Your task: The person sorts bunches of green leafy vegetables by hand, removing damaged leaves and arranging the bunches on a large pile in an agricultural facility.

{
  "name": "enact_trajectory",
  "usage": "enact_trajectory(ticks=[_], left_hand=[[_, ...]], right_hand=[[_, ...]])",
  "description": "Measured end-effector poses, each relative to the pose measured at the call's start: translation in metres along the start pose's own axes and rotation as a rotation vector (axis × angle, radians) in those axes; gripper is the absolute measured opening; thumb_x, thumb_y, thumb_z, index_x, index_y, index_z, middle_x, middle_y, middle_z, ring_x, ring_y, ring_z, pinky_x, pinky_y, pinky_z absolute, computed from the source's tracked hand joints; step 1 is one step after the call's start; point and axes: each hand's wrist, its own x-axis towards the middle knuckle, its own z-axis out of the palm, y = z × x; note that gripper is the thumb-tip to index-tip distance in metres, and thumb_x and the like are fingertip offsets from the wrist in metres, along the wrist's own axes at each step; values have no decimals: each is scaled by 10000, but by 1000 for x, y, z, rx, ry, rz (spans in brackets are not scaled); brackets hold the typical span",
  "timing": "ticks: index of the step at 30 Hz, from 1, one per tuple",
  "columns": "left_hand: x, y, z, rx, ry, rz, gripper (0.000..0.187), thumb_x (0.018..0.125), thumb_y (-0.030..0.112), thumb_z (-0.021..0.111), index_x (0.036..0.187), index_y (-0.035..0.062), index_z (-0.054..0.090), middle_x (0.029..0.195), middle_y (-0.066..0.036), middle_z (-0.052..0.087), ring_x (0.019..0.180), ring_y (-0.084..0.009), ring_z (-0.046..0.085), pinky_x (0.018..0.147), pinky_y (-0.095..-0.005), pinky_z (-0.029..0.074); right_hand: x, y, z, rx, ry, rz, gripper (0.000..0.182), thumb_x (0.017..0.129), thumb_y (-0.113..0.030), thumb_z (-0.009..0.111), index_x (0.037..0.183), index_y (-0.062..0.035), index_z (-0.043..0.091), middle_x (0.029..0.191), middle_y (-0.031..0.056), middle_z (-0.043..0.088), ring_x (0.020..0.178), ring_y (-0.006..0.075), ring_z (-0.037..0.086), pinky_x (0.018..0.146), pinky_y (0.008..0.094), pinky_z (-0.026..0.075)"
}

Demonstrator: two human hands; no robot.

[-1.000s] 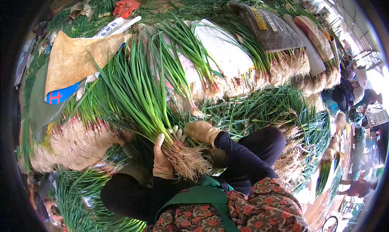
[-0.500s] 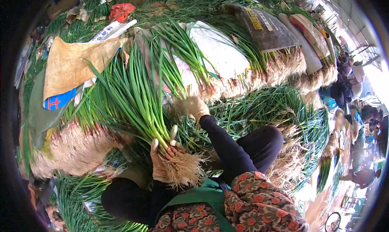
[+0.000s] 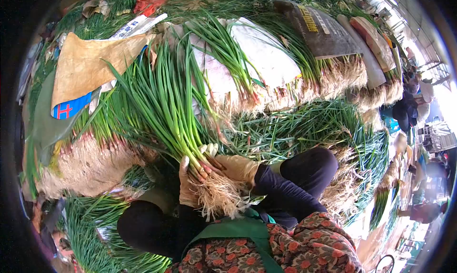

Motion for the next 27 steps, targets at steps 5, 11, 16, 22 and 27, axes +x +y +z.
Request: enact_trajectory(ticks=[5, 11, 16, 22, 27], left_hand=[[3, -6, -7, -278, -181, 47, 584, 881, 448, 474, 1200, -41, 459, 1043, -205, 575, 853, -278, 615, 881, -477, 492], [5, 3, -28, -32, -288, 62, 553, 911, 475, 413, 952, -53, 574, 677, -167, 616, 566, -242, 597, 675, -391, 543], [-10, 5, 6, 62, -30, 89, 562, 908, 483, 427, 665, 1, 583, 590, -129, 592, 456, -210, 543, 566, -378, 538], [4, -10, -15, -4, -51, 134, 607, 903, 498, 381, 726, -47, 580, 617, -176, 578, 572, -252, 571, 652, -389, 529], [13, -7, -52, -194, -171, -40, 496, 898, 459, 408, 899, -10, 572, 756, -119, 571, 689, -213, 546, 738, -403, 461]], right_hand=[[6, 37, -41, 156, -323, 102, 426, 887, -254, 534, 1222, 7, 498, 1108, 164, 600, 995, 224, 579, 847, 313, 479], [79, -11, -31, 1175, 180, 453, 385, 894, -356, 563, 1144, -63, 552, 914, 44, 632, 670, 64, 545, 560, 217, 446], [109, 27, 3, 735, 450, 316, 327, 877, -257, 614, 1065, 11, 593, 836, 43, 639, 731, 110, 568, 648, 250, 460], [89, 10, 3, 824, 473, 304, 343, 883, -206, 611, 1146, 3, 543, 941, 65, 638, 807, 115, 548, 738, 262, 454], [84, 34, 30, 821, 588, 350, 232, 891, -191, 603, 1045, -19, 620, 859, 20, 630, 763, 84, 525, 686, 228, 447]])
